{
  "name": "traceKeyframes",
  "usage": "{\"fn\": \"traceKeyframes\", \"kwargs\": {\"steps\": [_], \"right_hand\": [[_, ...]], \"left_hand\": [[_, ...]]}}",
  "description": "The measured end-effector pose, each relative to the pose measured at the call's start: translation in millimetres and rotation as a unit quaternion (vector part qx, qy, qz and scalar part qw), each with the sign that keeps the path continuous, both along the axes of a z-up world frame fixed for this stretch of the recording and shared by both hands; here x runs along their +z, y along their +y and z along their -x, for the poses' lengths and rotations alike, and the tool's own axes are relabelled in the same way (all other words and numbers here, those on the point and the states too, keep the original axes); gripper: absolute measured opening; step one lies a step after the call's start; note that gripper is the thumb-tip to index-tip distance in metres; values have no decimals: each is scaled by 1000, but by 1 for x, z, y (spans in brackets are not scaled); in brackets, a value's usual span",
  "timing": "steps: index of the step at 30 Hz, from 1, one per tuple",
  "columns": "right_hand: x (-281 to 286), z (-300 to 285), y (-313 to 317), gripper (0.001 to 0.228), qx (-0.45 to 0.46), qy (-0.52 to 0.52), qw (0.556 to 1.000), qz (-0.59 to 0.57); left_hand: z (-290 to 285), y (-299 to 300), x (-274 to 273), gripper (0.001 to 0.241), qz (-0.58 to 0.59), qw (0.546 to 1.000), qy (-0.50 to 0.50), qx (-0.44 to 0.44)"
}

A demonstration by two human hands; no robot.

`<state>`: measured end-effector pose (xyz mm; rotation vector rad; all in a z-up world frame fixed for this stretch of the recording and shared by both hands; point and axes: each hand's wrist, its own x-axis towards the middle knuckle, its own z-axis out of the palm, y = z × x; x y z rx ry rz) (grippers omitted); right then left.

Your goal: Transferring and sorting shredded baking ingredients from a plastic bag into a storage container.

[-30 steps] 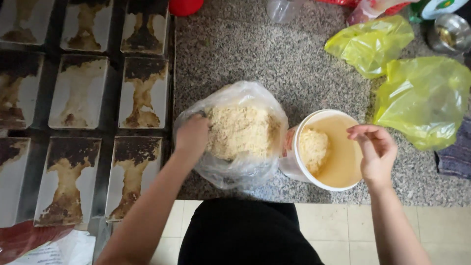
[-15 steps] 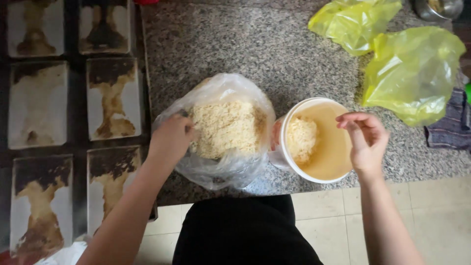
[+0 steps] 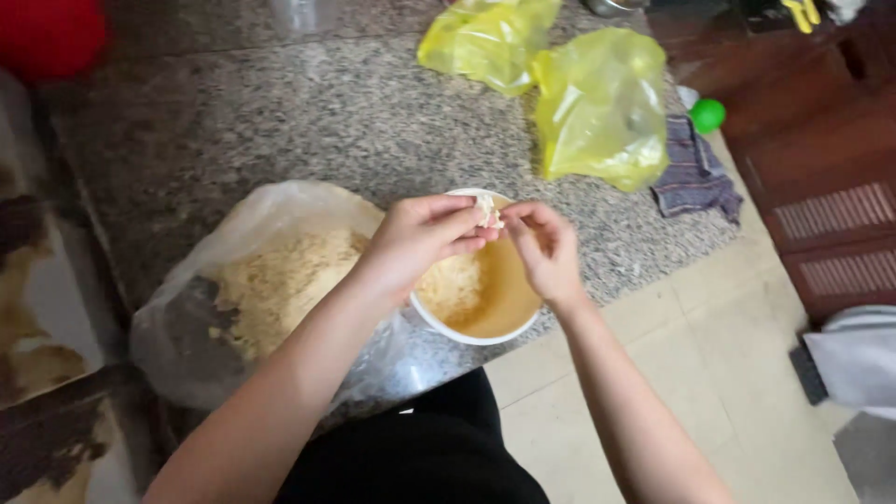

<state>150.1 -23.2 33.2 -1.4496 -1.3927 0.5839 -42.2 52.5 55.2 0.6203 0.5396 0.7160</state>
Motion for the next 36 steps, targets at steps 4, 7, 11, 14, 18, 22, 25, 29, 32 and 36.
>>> {"fn": "traceKeyframes", "kwargs": {"steps": [4,7,11,14,18,22,25,29,32,36], "right_hand": [[14,11,3,17,-6,19,1000,7],[12,11,4,12,6,-7,1000,22],[2,5,4,3,-10,-19,1000,0],[1,6,4,3,-12,-13,1000,-9],[9,14,4,4,-19,-21,1000,-3],[7,12,4,2,-18,-23,1000,0],[3,8,4,2,-14,-38,999,-9],[0,4,4,3,-1,-57,998,-12],[1,4,4,5,6,-51,999,-15],[0,0,4,9,15,-36,999,-16]], "left_hand": [[-29,0,-33,44,-16,1000,15,15],[-37,-3,-52,37,-26,999,8,42],[-35,-4,-53,31,-90,993,30,67],[-36,-4,-60,35,-134,987,42,83],[-39,-4,-62,34,-199,977,39,73],[-35,-7,-56,27,-188,978,50,73],[-34,-7,-56,28,-169,981,71,65],[-35,-3,-56,22,-219,963,149,59],[-34,-4,-58,19,-236,955,172,58],[-36,-3,-61,18,-246,948,190,66]]}}
